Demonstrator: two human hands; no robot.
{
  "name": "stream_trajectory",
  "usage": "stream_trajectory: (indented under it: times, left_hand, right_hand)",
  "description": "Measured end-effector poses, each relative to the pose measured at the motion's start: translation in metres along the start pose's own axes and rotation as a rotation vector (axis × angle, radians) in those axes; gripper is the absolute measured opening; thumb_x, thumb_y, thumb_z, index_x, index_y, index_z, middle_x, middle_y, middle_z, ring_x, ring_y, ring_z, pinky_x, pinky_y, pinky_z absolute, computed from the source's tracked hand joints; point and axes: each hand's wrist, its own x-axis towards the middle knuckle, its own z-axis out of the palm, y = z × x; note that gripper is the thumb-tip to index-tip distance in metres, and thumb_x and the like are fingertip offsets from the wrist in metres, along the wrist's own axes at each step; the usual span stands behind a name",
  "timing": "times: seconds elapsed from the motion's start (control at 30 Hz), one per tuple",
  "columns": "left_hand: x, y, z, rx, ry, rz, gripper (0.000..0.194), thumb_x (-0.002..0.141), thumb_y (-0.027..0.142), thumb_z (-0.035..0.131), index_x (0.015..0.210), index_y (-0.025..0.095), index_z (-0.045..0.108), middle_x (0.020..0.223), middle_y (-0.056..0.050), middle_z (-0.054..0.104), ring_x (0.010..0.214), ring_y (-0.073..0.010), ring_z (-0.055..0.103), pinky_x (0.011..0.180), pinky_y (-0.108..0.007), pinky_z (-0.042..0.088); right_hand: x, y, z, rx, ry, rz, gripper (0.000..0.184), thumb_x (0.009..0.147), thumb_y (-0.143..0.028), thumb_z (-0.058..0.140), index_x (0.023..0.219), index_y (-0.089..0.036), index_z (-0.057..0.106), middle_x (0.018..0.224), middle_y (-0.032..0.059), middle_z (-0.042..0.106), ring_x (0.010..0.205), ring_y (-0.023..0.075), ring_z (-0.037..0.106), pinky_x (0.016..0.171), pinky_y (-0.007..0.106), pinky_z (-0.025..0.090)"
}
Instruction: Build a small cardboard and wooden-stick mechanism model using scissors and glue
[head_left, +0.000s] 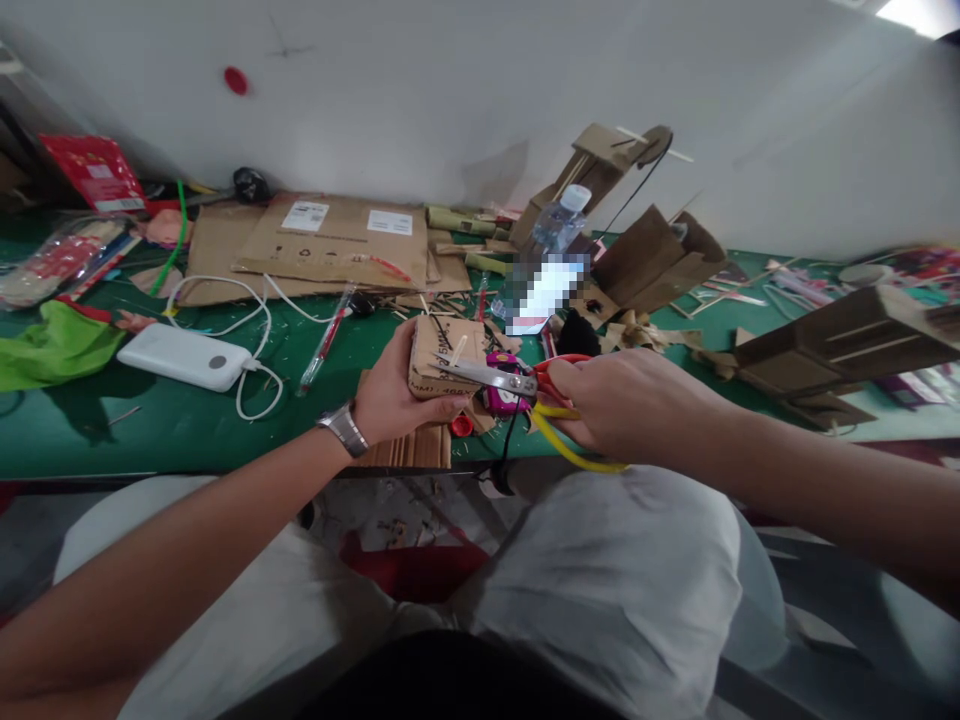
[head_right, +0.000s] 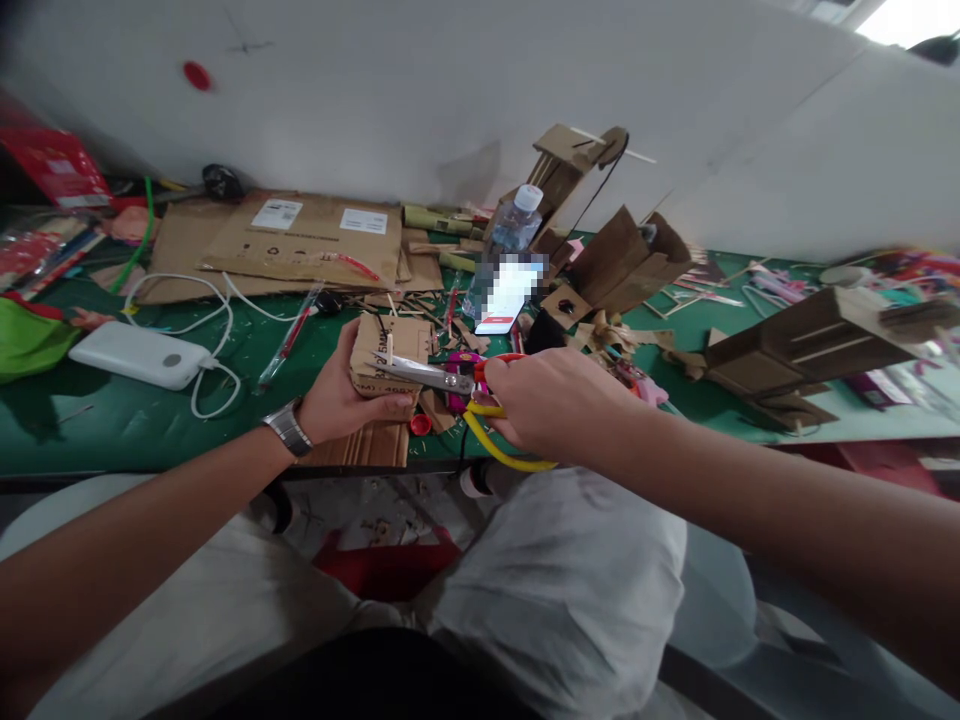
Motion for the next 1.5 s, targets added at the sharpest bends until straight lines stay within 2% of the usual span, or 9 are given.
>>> stream_trajectory:
  times: [0.27, 0.5, 0.63, 0.77, 0.9, 1.1, 1.23, 1.5]
  left_hand:
    - [-0.001, 0.0, -0.001, 0.051, 0.025, -0.024, 0.099, 0.069, 0.053, 0.1, 0.148, 0.023, 0.049, 0.142, -0.015, 0.065, 0.13, -0.0351, 0.068, 0.113, -0.052, 0.057]
    - [0.001, 0.003, -0.001, 0.073, 0.021, 0.012, 0.096, 0.071, 0.055, 0.098, 0.147, 0.021, 0.049, 0.141, -0.015, 0.067, 0.128, -0.0345, 0.069, 0.111, -0.05, 0.058]
    - [0.001, 0.003, -0.001, 0.087, 0.027, 0.015, 0.096, 0.072, 0.056, 0.098, 0.147, 0.021, 0.049, 0.14, -0.015, 0.067, 0.128, -0.0343, 0.07, 0.11, -0.05, 0.059]
    - [0.002, 0.004, -0.001, 0.082, 0.023, 0.035, 0.095, 0.072, 0.055, 0.098, 0.147, 0.022, 0.049, 0.139, -0.015, 0.068, 0.126, -0.0332, 0.07, 0.109, -0.05, 0.06]
    - [0.003, 0.005, 0.0, 0.084, 0.014, 0.042, 0.093, 0.072, 0.056, 0.097, 0.145, 0.022, 0.051, 0.138, -0.014, 0.068, 0.125, -0.0335, 0.07, 0.109, -0.051, 0.059]
    - [0.002, 0.006, -0.001, 0.083, 0.014, 0.015, 0.097, 0.072, 0.057, 0.097, 0.147, 0.022, 0.049, 0.139, -0.016, 0.068, 0.126, -0.0351, 0.07, 0.109, -0.053, 0.059]
    - [0.003, 0.007, -0.001, 0.076, 0.014, 0.019, 0.098, 0.07, 0.057, 0.098, 0.148, 0.023, 0.048, 0.141, -0.016, 0.067, 0.127, -0.0351, 0.069, 0.111, -0.053, 0.058]
    - [0.001, 0.008, -0.002, 0.094, 0.017, -0.01, 0.098, 0.07, 0.06, 0.098, 0.145, 0.021, 0.049, 0.138, -0.015, 0.068, 0.126, -0.0352, 0.07, 0.11, -0.053, 0.058]
  right_hand:
    - [-0.002, -0.006, 0.001, 0.003, 0.115, -0.029, 0.05, 0.098, -0.059, 0.047, 0.099, -0.016, 0.073, 0.071, 0.0149, 0.072, 0.058, 0.0259, 0.061, 0.058, 0.036, 0.025]
    - [0.003, -0.008, -0.007, -0.033, -0.002, -0.038, 0.051, 0.102, -0.054, 0.045, 0.11, -0.013, 0.074, 0.072, 0.0144, 0.074, 0.057, 0.0252, 0.062, 0.056, 0.035, 0.023]
    - [0.002, -0.008, -0.007, -0.084, 0.043, -0.048, 0.049, 0.103, -0.052, 0.044, 0.111, -0.012, 0.072, 0.072, 0.0138, 0.073, 0.056, 0.0248, 0.061, 0.055, 0.035, 0.018]
    - [-0.001, -0.01, -0.007, -0.075, 0.122, -0.046, 0.052, 0.101, -0.057, 0.043, 0.11, -0.013, 0.071, 0.075, 0.0136, 0.073, 0.058, 0.0243, 0.061, 0.055, 0.035, 0.016]
    - [0.002, -0.013, -0.008, -0.041, 0.141, -0.055, 0.059, 0.1, -0.06, 0.043, 0.119, -0.01, 0.069, 0.082, 0.0149, 0.075, 0.06, 0.0239, 0.061, 0.056, 0.035, 0.018]
    - [0.009, -0.016, -0.011, -0.075, 0.035, -0.043, 0.048, 0.101, -0.048, 0.049, 0.122, -0.009, 0.068, 0.075, 0.0145, 0.074, 0.056, 0.0232, 0.06, 0.053, 0.035, 0.02]
    - [0.008, -0.018, -0.015, -0.087, 0.03, -0.047, 0.039, 0.101, -0.037, 0.049, 0.119, -0.008, 0.069, 0.07, 0.0139, 0.071, 0.055, 0.0235, 0.061, 0.053, 0.035, 0.02]
    - [0.011, -0.016, -0.012, -0.078, 0.014, -0.031, 0.037, 0.098, -0.034, 0.051, 0.119, -0.009, 0.069, 0.072, 0.0152, 0.072, 0.059, 0.0264, 0.064, 0.054, 0.035, 0.022]
